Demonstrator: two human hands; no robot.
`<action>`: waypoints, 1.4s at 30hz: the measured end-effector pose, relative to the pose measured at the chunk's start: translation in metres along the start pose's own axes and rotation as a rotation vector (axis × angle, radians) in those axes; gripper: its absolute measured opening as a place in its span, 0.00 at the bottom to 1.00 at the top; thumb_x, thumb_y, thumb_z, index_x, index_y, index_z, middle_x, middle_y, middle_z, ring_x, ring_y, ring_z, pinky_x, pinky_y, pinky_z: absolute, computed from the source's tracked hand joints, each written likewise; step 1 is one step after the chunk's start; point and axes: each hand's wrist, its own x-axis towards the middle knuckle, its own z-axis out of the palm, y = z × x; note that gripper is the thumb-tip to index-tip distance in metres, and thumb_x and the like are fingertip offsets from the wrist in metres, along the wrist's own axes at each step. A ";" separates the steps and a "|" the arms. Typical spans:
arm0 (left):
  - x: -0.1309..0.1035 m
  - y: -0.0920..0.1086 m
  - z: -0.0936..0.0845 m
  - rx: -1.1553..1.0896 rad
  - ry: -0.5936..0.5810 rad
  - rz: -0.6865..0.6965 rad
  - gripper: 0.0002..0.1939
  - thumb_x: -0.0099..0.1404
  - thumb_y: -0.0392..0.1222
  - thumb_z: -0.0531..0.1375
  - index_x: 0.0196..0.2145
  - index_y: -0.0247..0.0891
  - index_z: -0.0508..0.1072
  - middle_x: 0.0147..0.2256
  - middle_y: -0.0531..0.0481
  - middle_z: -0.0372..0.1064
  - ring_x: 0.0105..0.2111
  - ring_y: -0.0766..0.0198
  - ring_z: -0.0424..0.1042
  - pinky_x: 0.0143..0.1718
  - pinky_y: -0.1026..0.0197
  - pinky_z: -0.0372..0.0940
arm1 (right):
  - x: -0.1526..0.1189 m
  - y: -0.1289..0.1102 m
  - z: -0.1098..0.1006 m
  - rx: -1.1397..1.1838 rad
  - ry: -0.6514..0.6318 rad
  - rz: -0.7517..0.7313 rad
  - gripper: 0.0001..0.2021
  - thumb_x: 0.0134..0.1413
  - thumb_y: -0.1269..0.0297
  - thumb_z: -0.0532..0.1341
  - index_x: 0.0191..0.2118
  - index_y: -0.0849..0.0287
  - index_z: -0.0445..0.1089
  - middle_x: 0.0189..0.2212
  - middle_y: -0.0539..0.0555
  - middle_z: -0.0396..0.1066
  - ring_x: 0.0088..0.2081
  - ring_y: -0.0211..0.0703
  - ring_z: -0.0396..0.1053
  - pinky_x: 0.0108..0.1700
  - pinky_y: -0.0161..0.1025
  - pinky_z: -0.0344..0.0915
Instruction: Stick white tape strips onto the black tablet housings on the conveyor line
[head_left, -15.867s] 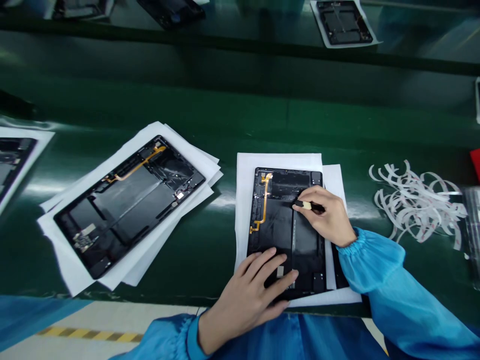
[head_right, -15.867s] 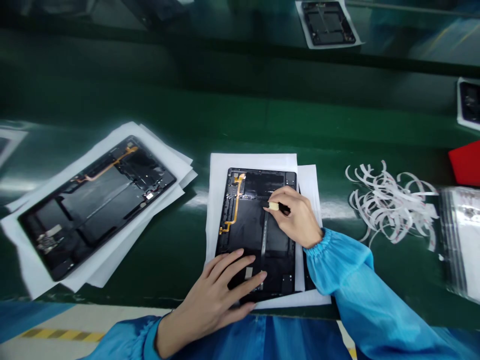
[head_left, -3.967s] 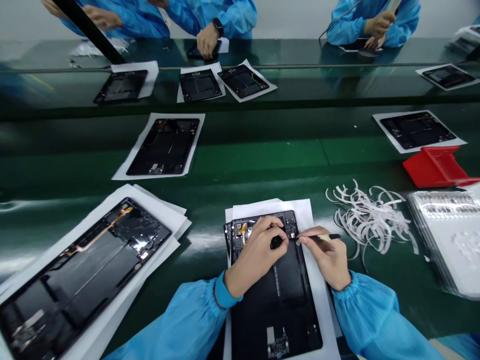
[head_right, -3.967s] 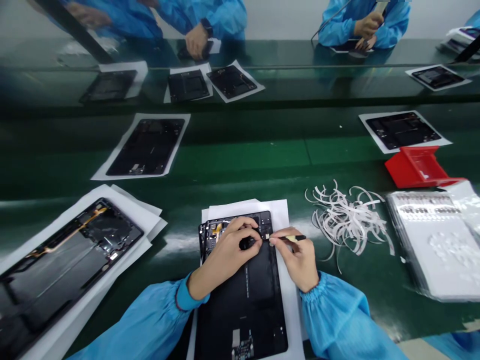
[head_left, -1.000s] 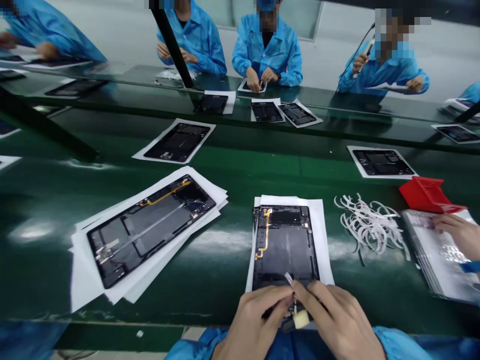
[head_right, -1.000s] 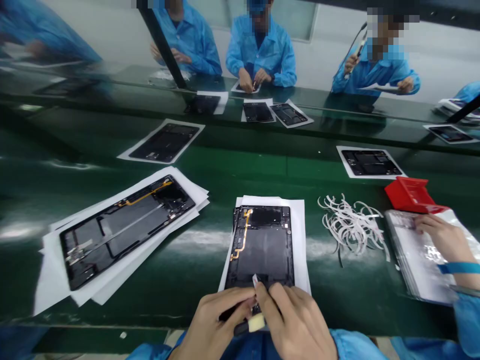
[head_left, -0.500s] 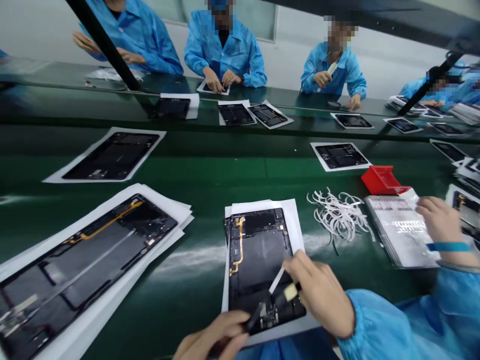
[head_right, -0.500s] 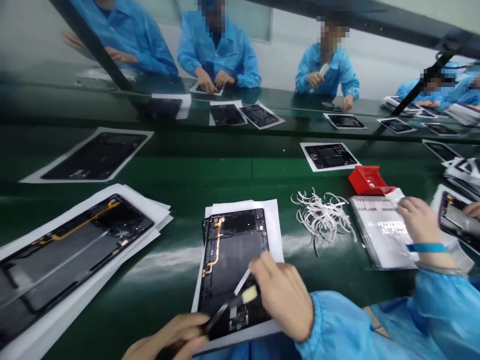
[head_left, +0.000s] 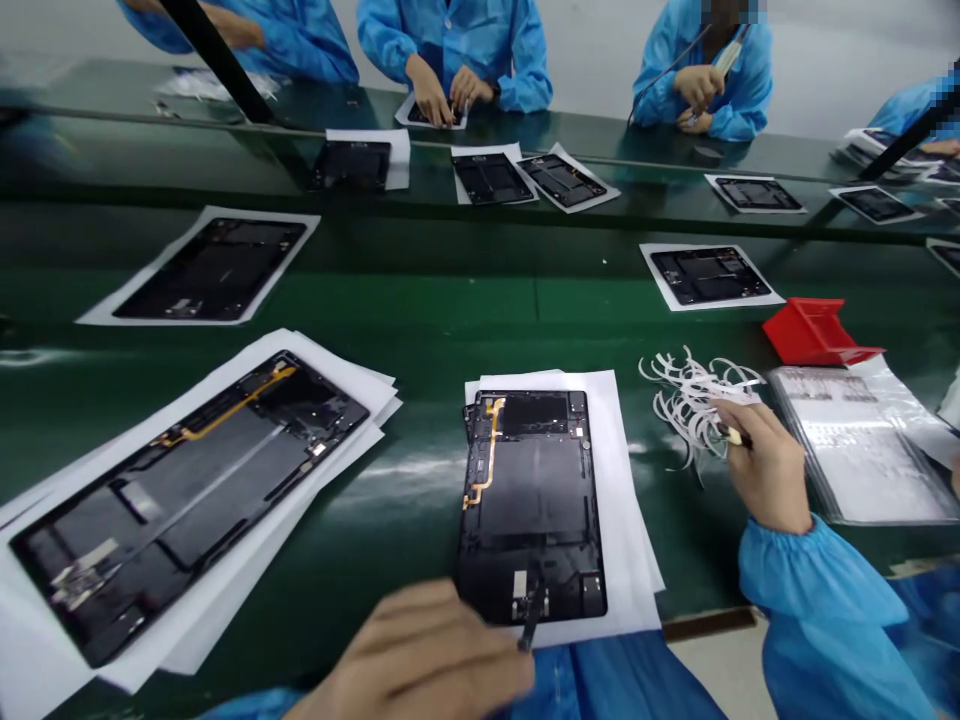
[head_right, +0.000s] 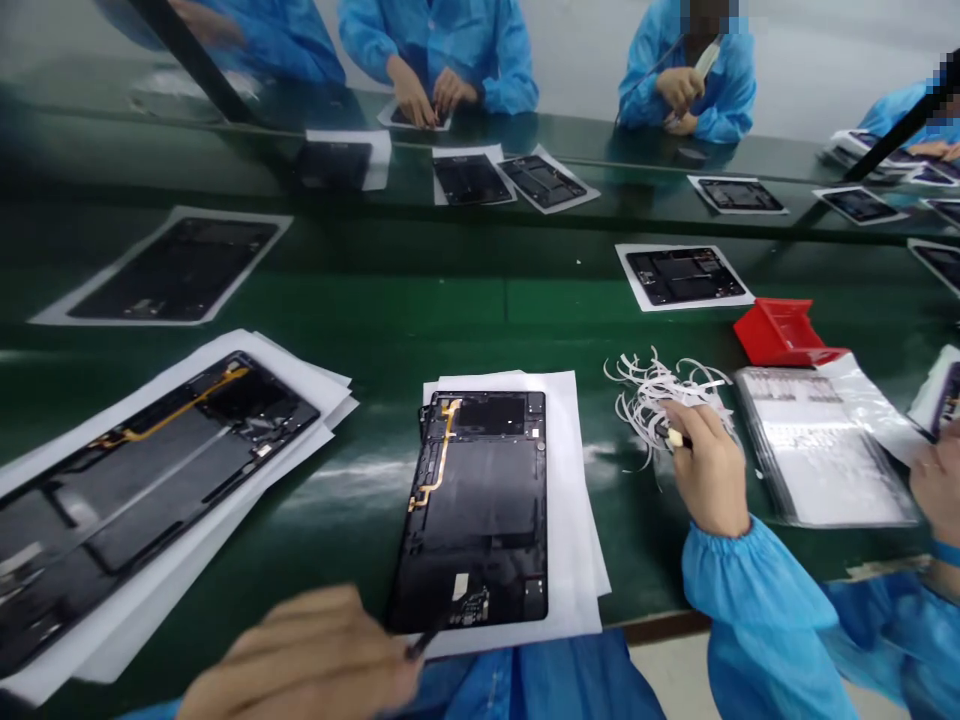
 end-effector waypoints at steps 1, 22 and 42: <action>0.011 -0.007 -0.002 0.002 0.025 0.008 0.12 0.71 0.36 0.55 0.46 0.42 0.76 0.36 0.52 0.78 0.32 0.66 0.76 0.39 0.63 0.70 | 0.001 0.006 -0.002 -0.066 -0.042 0.016 0.20 0.55 0.76 0.53 0.51 0.57 0.72 0.43 0.58 0.74 0.42 0.52 0.73 0.43 0.45 0.69; 0.050 -0.065 0.032 -0.220 0.246 -0.408 0.08 0.65 0.43 0.64 0.34 0.37 0.72 0.32 0.51 0.70 0.34 0.64 0.69 0.37 0.62 0.64 | 0.019 -0.133 0.049 0.901 -0.726 0.165 0.10 0.55 0.68 0.66 0.43 0.52 0.71 0.31 0.46 0.79 0.34 0.39 0.78 0.35 0.31 0.72; -0.022 -0.009 0.068 0.226 -0.255 -0.159 0.19 0.66 0.55 0.61 0.52 0.48 0.72 0.44 0.52 0.72 0.45 0.61 0.66 0.53 0.58 0.55 | 0.015 -0.126 0.092 0.850 -0.518 0.015 0.03 0.54 0.65 0.67 0.34 0.57 0.76 0.37 0.54 0.76 0.39 0.45 0.74 0.43 0.41 0.71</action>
